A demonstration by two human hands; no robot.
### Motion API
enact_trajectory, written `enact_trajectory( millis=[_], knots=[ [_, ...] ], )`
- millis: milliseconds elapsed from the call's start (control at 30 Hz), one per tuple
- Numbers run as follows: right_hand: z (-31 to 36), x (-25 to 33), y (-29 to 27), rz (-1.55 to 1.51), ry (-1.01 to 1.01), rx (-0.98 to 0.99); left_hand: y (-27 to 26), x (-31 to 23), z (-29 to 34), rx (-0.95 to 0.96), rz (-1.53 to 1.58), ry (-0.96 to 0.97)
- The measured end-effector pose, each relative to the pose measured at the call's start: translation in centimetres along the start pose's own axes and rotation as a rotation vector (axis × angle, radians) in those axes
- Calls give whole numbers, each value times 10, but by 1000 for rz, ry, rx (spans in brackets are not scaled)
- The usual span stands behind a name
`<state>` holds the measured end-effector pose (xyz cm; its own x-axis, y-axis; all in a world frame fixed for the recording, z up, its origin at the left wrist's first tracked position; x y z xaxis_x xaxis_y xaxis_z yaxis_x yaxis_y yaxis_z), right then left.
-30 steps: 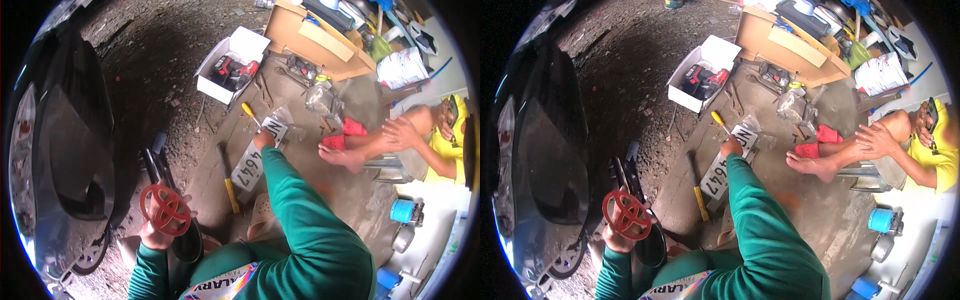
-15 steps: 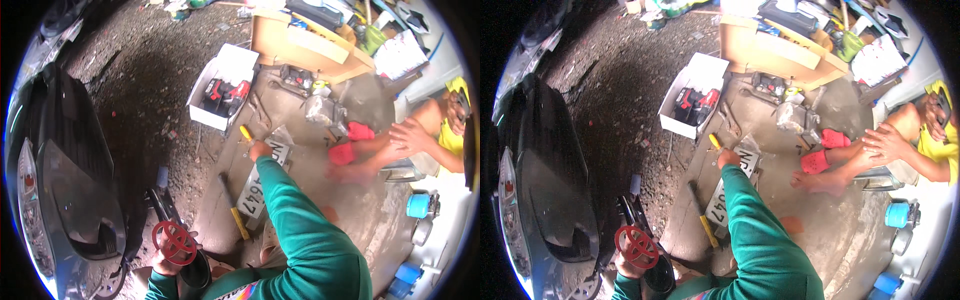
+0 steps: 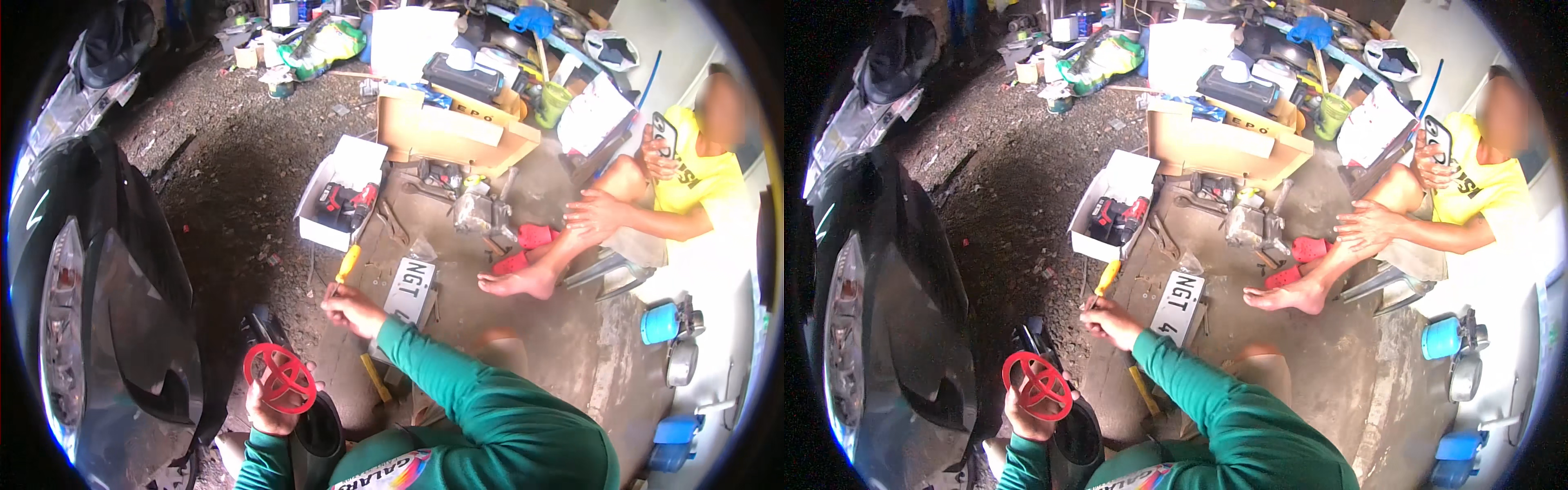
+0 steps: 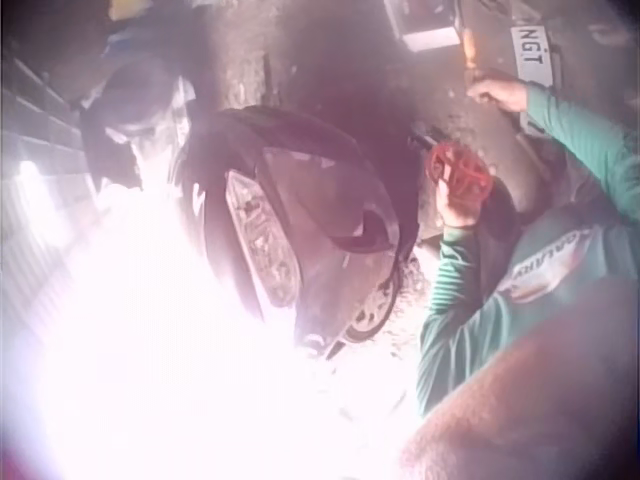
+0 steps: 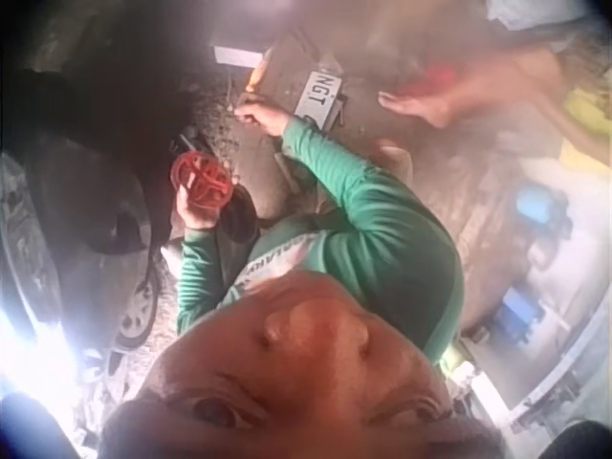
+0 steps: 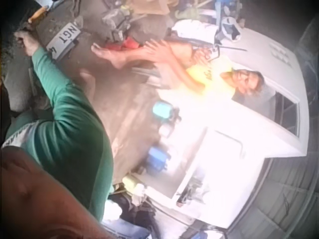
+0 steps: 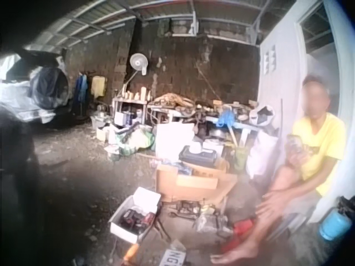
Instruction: The person assembles a car grille by attaching a cover and emblem, fastens screws using a power drill, and opens the vehicle's hood to mount the assembled grille onto the car.
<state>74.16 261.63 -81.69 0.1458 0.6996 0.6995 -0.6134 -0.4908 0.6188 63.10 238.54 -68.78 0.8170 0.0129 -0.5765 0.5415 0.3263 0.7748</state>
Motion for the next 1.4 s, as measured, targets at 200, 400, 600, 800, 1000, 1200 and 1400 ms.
enact_trajectory(
  millis=[200, 400, 600, 800, 1000, 1200, 1400],
  knots=[
    [120, 33, 109, -267, 29, 251, 5, -1, 33, 51, 46, 32],
    [177, 22, 138, -210, -3, 221, 8, 0, 61, 145, 62, -28],
    [186, 3, 161, -200, -6, 148, -10, -3, 74, 214, 174, -60],
    [185, 4, 160, -62, -105, 45, -14, -9, 69, 267, 269, -67],
    [180, 3, 170, 69, -121, 64, -24, -10, 68, 323, 350, -75],
    [174, 4, 175, 90, -118, 34, -29, -10, 66, 353, 338, -90],
    [170, 8, 179, 178, -139, -14, -22, -12, 61, 350, 298, -93]
  ],
)
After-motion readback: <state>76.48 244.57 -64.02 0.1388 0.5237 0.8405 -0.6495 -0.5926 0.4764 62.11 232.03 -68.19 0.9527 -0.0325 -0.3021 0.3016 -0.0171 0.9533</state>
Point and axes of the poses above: each hand's wrist, its own z-axis away from the middle knuckle, its own y-axis out of the palm, x = y × z, the point moved 5 cm from there along -z, towards the middle knuckle, and after that the axes turned 1 degree about -z, right-handed, at the moved point
